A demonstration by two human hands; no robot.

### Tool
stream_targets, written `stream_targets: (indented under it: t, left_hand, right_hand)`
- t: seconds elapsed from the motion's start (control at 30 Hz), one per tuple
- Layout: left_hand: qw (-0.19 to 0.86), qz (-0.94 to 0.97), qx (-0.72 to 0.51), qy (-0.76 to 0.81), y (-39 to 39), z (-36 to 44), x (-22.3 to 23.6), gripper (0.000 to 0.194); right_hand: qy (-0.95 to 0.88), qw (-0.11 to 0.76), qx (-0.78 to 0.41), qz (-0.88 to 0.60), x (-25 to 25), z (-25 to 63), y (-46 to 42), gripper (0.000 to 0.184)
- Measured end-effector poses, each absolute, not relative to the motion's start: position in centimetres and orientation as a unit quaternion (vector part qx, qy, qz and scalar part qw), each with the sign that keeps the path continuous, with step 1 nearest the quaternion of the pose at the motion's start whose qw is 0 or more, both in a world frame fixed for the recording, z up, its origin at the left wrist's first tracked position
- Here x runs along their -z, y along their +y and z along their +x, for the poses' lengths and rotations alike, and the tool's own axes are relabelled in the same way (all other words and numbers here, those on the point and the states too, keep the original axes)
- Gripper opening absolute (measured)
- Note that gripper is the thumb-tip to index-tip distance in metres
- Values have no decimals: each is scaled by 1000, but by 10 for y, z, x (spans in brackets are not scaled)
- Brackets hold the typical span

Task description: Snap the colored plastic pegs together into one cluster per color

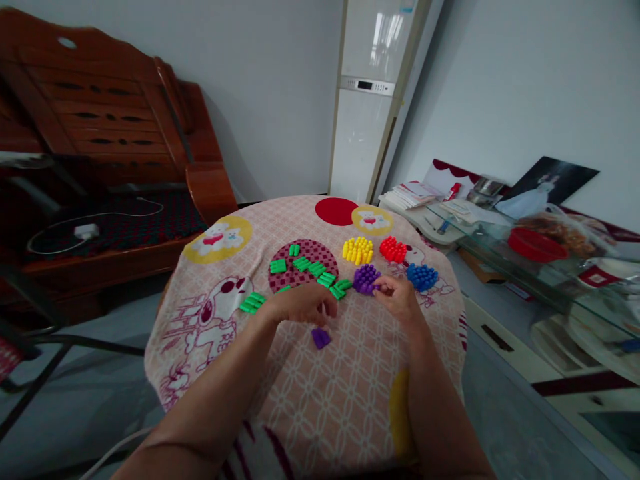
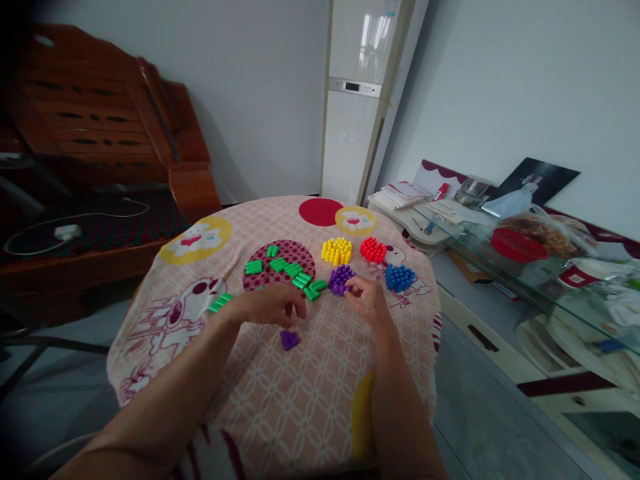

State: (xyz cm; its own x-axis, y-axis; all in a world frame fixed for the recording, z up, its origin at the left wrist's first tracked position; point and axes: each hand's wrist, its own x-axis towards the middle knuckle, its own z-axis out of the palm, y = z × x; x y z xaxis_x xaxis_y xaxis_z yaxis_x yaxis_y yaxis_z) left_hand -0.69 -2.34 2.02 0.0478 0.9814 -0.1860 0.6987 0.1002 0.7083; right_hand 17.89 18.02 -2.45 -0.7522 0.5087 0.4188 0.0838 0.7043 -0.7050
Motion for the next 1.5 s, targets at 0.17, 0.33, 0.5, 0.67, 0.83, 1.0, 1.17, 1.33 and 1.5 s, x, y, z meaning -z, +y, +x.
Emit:
stream_targets:
  t: [0.17, 0.33, 0.5, 0.67, 0.83, 1.0, 1.17, 1.33, 1.5]
  left_hand:
    - [292, 673, -86, 674, -17, 10, -21, 22]
    - [284, 674, -56, 680, -14, 14, -17, 14]
    - [312, 669, -84, 670, -15, 14, -14, 14]
    - [363, 672, -98, 638, -15, 12, -11, 24]
    - [380, 668, -110, 630, -16, 10, -9, 25]
    - [322, 688, -71, 647, -16, 25, -14, 19]
    - [334, 693, -74, 634, -14, 28, -13, 14]
    - [400, 576, -341, 626, -5, 9, -4, 14]
    - [374, 422, -542, 623, 2, 0, 3, 24]
  right_hand:
    - [-901, 270, -287, -181, 29, 174, 179, 10]
    - [-907, 252, -274, -197, 30, 171, 182, 6]
    - [-896, 276, -268, -220, 32, 170, 182, 5]
    - [-891, 263, -292, -229, 35, 169, 183, 6]
    - [-861, 328, -316, -227, 33, 173, 184, 10]
    - [-793, 447, -323, -260, 34, 177, 188, 22]
    - [-769, 483, -315, -275, 39, 175, 189, 25]
    - [-775, 475, -341, -238, 31, 169, 169, 26]
    - [-812, 414, -376, -167, 19, 162, 142, 27]
